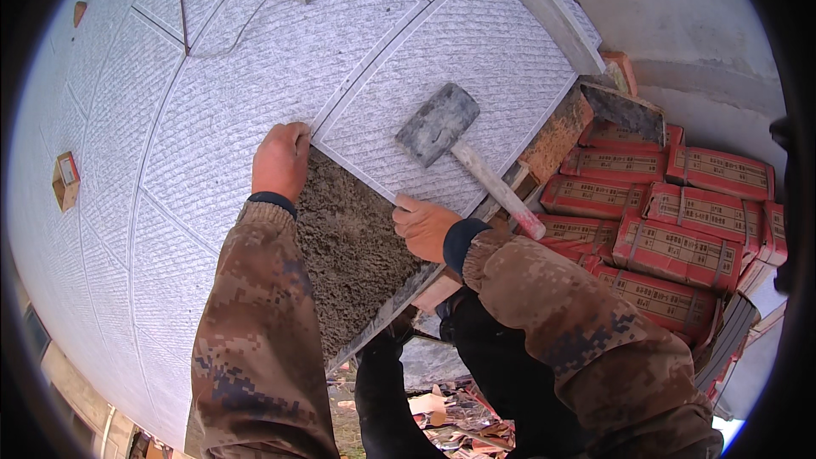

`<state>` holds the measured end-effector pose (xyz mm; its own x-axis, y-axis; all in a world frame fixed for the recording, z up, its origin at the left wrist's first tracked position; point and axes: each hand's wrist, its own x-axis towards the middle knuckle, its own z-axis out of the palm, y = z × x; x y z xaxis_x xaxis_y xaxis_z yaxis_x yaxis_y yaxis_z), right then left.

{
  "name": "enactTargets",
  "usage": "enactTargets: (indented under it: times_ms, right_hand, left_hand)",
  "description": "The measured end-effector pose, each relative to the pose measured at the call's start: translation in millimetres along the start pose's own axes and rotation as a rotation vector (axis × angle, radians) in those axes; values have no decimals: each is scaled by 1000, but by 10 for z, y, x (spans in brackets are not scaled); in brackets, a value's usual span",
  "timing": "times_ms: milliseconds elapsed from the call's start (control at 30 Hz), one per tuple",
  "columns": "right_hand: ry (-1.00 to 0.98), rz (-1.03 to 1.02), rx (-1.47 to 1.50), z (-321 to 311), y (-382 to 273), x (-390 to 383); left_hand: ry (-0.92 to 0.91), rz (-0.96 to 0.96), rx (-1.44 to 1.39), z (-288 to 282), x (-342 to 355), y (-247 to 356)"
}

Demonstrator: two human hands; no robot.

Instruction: The person places a large white tile onto a prepared mortar bed on a wall, aligns it with adjacent tiles, and taps it into place with a rubber mallet. The person then uses a string line to check alignment and continues adjusting the tile.

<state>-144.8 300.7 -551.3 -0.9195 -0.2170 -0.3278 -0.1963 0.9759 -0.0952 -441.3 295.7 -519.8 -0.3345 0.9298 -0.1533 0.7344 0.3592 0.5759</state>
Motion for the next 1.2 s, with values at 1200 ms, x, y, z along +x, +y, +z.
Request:
enactTargets:
  times_ms: [1200]
  right_hand:
    - [-51, 15, 103, -114, 25, -39]
  left_hand:
    - [7, 46, 140, 67, -37, 56]
